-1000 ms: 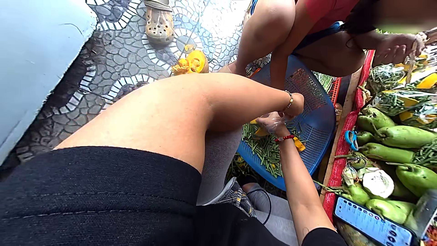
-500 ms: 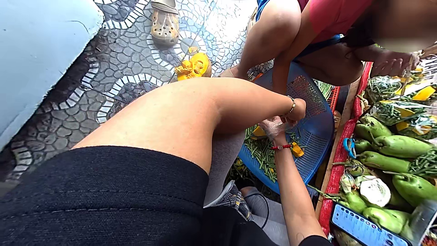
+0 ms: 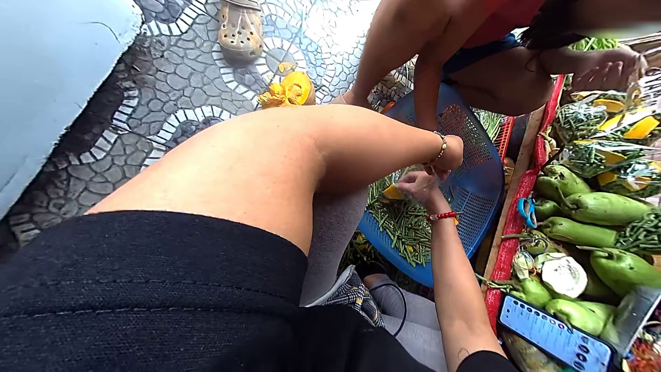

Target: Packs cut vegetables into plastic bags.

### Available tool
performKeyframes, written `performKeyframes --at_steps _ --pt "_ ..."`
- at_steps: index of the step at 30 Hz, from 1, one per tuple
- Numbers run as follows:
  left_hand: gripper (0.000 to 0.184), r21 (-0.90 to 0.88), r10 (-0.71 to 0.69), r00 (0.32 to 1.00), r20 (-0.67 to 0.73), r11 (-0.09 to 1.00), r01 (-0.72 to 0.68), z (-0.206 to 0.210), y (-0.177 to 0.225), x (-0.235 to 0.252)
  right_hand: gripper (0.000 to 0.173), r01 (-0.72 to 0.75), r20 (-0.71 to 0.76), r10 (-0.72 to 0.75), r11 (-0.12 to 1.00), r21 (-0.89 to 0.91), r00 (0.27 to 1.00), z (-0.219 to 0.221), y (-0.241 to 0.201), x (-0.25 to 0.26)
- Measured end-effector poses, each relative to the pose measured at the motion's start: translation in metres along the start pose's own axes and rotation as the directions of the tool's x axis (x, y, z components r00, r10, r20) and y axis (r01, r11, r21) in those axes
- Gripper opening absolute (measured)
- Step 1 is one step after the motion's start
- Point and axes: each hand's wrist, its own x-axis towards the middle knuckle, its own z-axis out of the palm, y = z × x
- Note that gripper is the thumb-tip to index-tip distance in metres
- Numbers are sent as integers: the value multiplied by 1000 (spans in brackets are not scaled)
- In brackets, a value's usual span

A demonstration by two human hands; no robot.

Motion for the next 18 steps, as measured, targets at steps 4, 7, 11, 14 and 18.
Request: performKeyframes --at_steps 4,7,11,14,18 --pt "23 -1 -16 1000 17 1000 16 6 5 0 28 -43 125 65 985 -166 990 0 3 12" --pt "22 41 -14 1000 23 999 13 8 2 2 29 -45 119 68 981 -186 991 6 7 17" --pt "18 76 -5 1000 8 997 5 4 1 2 23 -62 170 77 994 -90 982 -4 3 6" --pt "18 70 -8 1000 -10 998 8 2 2 1 18 -118 155 106 990 73 982 -14 9 5" --pt "12 5 -10 1000 -6 1000 10 4 4 -1 13 -86 113 61 968 234 992 -18 11 2"
